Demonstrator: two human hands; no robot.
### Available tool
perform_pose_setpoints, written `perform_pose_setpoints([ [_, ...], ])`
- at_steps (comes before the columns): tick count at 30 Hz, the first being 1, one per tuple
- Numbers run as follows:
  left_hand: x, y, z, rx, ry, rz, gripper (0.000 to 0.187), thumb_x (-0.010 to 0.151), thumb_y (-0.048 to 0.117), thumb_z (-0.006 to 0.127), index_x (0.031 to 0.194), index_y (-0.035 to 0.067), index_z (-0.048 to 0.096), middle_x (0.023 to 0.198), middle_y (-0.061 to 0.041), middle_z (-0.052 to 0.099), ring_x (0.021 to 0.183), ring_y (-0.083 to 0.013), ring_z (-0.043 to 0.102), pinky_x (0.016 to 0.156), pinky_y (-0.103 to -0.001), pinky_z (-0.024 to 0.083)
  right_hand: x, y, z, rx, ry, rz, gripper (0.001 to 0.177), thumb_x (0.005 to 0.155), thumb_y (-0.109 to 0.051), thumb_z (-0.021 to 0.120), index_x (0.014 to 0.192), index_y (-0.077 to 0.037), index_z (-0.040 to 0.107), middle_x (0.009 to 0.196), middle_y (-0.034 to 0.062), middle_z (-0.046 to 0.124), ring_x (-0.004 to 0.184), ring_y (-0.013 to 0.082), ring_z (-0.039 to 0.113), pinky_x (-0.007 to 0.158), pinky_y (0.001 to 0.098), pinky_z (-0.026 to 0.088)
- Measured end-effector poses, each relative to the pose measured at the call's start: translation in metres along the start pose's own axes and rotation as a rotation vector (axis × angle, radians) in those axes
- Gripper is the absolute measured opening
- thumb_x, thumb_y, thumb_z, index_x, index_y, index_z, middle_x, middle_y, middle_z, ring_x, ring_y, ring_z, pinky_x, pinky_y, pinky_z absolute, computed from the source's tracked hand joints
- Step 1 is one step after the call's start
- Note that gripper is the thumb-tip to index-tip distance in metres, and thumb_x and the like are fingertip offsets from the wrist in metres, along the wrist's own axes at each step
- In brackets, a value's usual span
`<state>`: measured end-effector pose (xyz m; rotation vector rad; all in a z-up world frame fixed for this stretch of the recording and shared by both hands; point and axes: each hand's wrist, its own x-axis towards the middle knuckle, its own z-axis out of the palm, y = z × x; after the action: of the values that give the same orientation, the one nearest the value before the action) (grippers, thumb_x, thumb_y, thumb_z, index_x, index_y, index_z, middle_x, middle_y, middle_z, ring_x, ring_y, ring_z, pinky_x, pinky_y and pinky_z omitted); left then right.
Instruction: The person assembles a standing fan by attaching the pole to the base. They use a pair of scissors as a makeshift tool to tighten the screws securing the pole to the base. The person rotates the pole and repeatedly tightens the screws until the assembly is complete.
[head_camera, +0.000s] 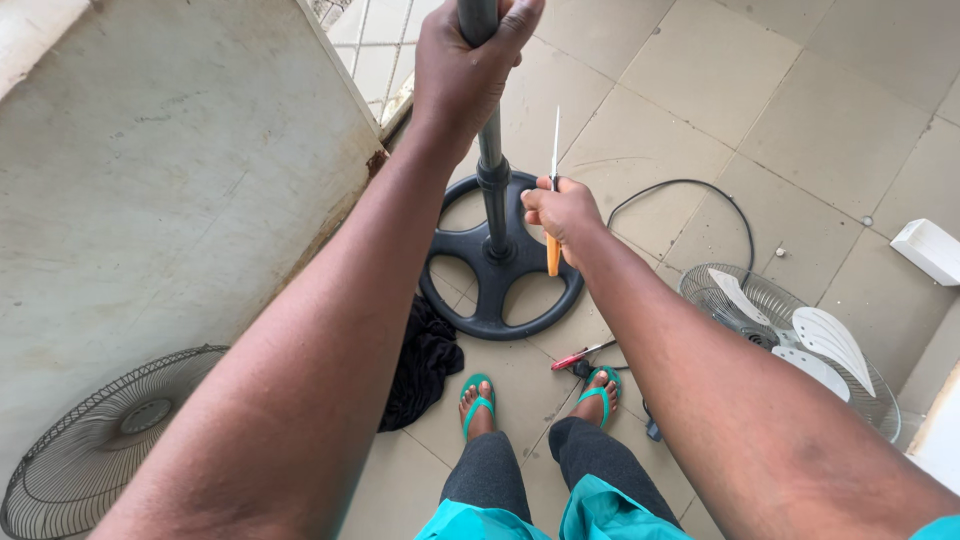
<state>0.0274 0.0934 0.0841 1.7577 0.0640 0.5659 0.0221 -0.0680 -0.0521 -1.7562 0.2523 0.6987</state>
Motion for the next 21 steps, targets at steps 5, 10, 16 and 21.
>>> perform_pose_setpoints([
  [5,-0.041,-0.038,-0.013,0.124,0.027,-0.052,0.06,0.086,0.042,0.083,0.131,0.008,0.06,0.118,-0.009,0.07,0.111,-0.0179,0.067,0.094,-0.037,0.055,-0.007,0.035,-0.019,0.079,0.013,0.025,0.028,0.096,-0.031,0.066,0.105,-0.005,0.062,0.081,-0.0005,0.059,0.07,0.011,0.058,0.067,0.0326,0.049],
  [10,-0.123,-0.072,-0.007,0.214,0.148,-0.496,0.066,0.084,0.038,0.078,0.139,0.01,0.054,0.133,-0.012,0.063,0.12,-0.0221,0.06,0.1,-0.038,0.051,-0.01,0.068,-0.038,0.198,0.013,0.185,0.019,0.095,-0.032,0.061,0.102,-0.014,0.063,0.081,-0.0023,0.064,0.072,0.0118,0.062,0.066,0.0331,0.05],
  [16,-0.173,-0.088,-0.007,0.123,0.138,-0.663,0.05,0.084,0.032,0.075,0.127,0.009,0.065,0.126,-0.008,0.068,0.115,-0.0176,0.066,0.096,-0.034,0.054,0.024,0.101,-0.074,0.299,0.066,0.14,0.02,0.097,-0.022,0.065,0.107,-0.005,0.061,0.083,0.0068,0.061,0.073,0.0223,0.064,0.067,0.0399,0.061],
  [21,-0.182,-0.106,0.0,0.083,0.131,-0.661,0.041,0.088,0.029,0.073,0.121,0.007,0.069,0.12,-0.005,0.072,0.111,-0.0151,0.068,0.096,-0.032,0.054,0.028,0.094,-0.102,0.325,-0.022,0.136,0.024,0.1,-0.018,0.07,0.114,0.0,0.065,0.09,0.0107,0.066,0.075,0.0213,0.07,0.068,0.0388,0.065],
])
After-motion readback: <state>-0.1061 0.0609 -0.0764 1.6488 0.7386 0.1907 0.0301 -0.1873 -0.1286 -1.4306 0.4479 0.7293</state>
